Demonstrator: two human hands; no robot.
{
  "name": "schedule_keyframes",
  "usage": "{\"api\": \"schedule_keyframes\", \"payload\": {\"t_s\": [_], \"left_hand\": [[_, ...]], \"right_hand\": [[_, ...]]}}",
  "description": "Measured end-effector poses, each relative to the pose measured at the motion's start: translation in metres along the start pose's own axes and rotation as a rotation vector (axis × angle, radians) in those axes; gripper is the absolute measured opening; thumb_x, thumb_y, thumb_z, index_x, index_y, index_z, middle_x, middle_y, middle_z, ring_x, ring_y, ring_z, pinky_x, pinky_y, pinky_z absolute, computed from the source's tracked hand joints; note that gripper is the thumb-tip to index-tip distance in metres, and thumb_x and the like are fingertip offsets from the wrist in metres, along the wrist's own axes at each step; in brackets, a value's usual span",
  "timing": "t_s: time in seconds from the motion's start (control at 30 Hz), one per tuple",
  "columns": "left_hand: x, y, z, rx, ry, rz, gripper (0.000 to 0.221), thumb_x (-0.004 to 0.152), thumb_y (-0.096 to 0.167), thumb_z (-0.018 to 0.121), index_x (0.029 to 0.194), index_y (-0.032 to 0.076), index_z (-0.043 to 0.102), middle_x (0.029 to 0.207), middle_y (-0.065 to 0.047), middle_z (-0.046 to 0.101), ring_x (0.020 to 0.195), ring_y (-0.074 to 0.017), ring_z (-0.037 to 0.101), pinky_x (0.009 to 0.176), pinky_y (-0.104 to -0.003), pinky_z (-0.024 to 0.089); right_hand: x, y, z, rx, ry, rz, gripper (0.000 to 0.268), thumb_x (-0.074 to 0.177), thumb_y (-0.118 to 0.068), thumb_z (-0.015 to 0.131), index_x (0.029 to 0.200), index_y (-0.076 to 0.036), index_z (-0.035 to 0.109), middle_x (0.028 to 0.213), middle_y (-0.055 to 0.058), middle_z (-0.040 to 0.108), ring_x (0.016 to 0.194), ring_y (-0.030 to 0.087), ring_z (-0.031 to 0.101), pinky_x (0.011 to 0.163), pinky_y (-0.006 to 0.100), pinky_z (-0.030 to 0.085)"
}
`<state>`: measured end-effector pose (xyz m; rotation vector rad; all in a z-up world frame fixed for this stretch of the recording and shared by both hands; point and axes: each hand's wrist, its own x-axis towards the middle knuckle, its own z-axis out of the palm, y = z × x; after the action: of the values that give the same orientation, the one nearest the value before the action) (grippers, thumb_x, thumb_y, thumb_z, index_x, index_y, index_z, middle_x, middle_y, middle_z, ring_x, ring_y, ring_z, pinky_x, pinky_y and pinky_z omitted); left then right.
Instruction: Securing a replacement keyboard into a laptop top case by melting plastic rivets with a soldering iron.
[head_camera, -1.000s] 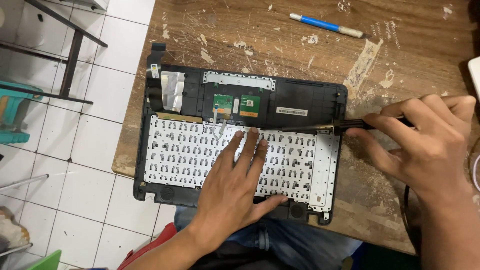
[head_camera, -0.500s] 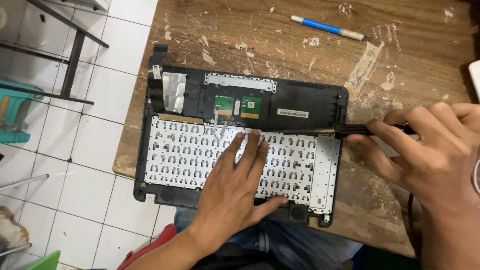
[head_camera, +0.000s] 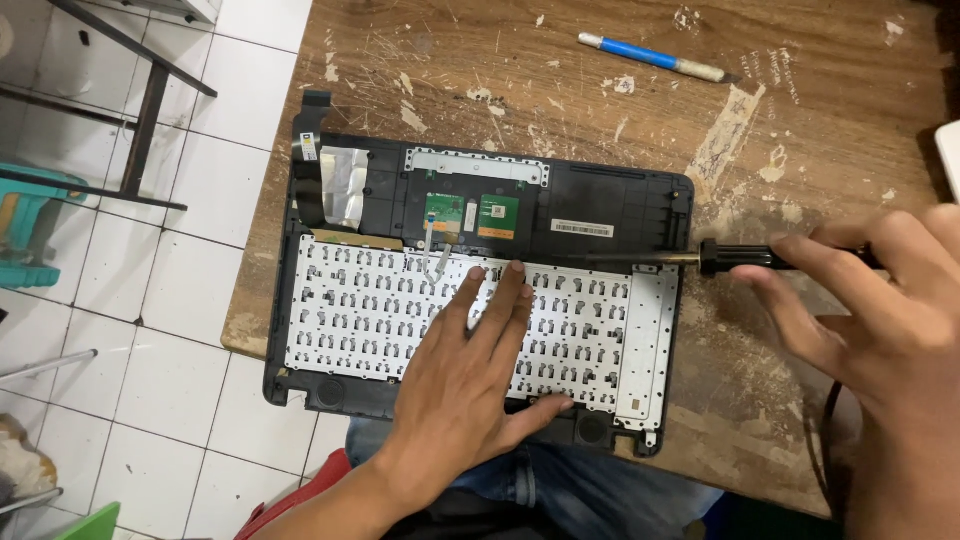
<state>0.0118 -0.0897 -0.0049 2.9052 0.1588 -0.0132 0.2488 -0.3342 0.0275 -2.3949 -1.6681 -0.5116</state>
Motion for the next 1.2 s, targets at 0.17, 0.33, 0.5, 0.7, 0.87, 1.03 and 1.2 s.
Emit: {"api": "schedule_keyframes", "payload": {"t_s": [0.17,0.33,0.5,0.7,0.87,1.03,1.2], "left_hand": [[0.004,-0.002,-0.002,0.029,-0.018,0.022,0.099,0.091,0.080,0.054,0.151,0.002,0.045,0.164,-0.011,0.038,0.143,-0.0401,0.040,0.093,-0.048,0.052],[0.010,-0.002,-0.008,0.067,-0.025,0.048,0.102,0.087,0.085,0.057,0.144,0.001,0.051,0.159,-0.015,0.043,0.132,-0.0434,0.049,0.093,-0.047,0.052],[0.008,0.001,-0.008,0.121,-0.043,0.041,0.105,0.086,0.089,0.051,0.147,0.002,0.049,0.161,-0.013,0.041,0.135,-0.0419,0.046,0.096,-0.046,0.051],[0.002,-0.010,-0.008,-0.046,-0.059,0.048,0.097,0.092,0.077,0.052,0.154,0.003,0.041,0.169,-0.010,0.028,0.146,-0.0397,0.035,0.105,-0.049,0.043],[-0.006,-0.029,-0.026,-0.436,0.166,0.179,0.065,0.098,0.049,0.066,0.141,0.003,0.051,0.157,-0.021,0.043,0.140,-0.0384,0.048,0.114,-0.053,0.043],[-0.027,-0.069,-0.026,-0.561,0.353,0.161,0.044,0.092,0.034,0.079,0.127,0.010,0.067,0.137,-0.015,0.063,0.121,-0.0312,0.066,0.099,-0.049,0.052],[-0.037,-0.090,-0.034,-0.493,0.598,-0.229,0.025,0.090,0.028,0.068,0.097,0.005,0.077,0.107,-0.010,0.075,0.097,-0.0255,0.073,0.088,-0.039,0.054]], "right_hand": [[-0.008,0.007,0.006,-0.010,0.012,0.007,0.033,0.107,-0.034,0.095,0.109,-0.004,0.083,0.100,0.014,0.069,0.087,0.029,0.055,0.079,0.038,0.046],[-0.003,0.008,0.007,0.052,0.063,-0.008,0.035,0.106,-0.031,0.095,0.106,0.002,0.082,0.099,0.019,0.069,0.087,0.031,0.056,0.080,0.040,0.045],[-0.010,0.017,0.025,0.102,0.139,0.075,0.033,0.111,-0.018,0.095,0.110,0.011,0.079,0.103,0.025,0.067,0.094,0.035,0.061,0.087,0.044,0.046],[-0.014,0.029,0.066,-0.122,0.219,0.225,0.037,0.121,-0.038,0.089,0.107,-0.006,0.079,0.099,0.012,0.068,0.096,0.028,0.058,0.100,0.045,0.031],[0.007,0.022,0.085,-0.022,0.246,0.300,0.034,0.120,-0.034,0.081,0.109,-0.001,0.079,0.095,0.012,0.060,0.094,0.028,0.048,0.095,0.043,0.028],[0.031,0.021,0.107,-0.016,0.241,0.379,0.038,0.120,-0.037,0.073,0.107,-0.001,0.074,0.097,0.012,0.061,0.094,0.029,0.051,0.096,0.044,0.030],[0.064,0.014,0.122,0.006,0.210,0.370,0.033,0.115,-0.037,0.073,0.109,-0.006,0.076,0.090,0.006,0.056,0.093,0.025,0.047,0.091,0.038,0.028]]}}
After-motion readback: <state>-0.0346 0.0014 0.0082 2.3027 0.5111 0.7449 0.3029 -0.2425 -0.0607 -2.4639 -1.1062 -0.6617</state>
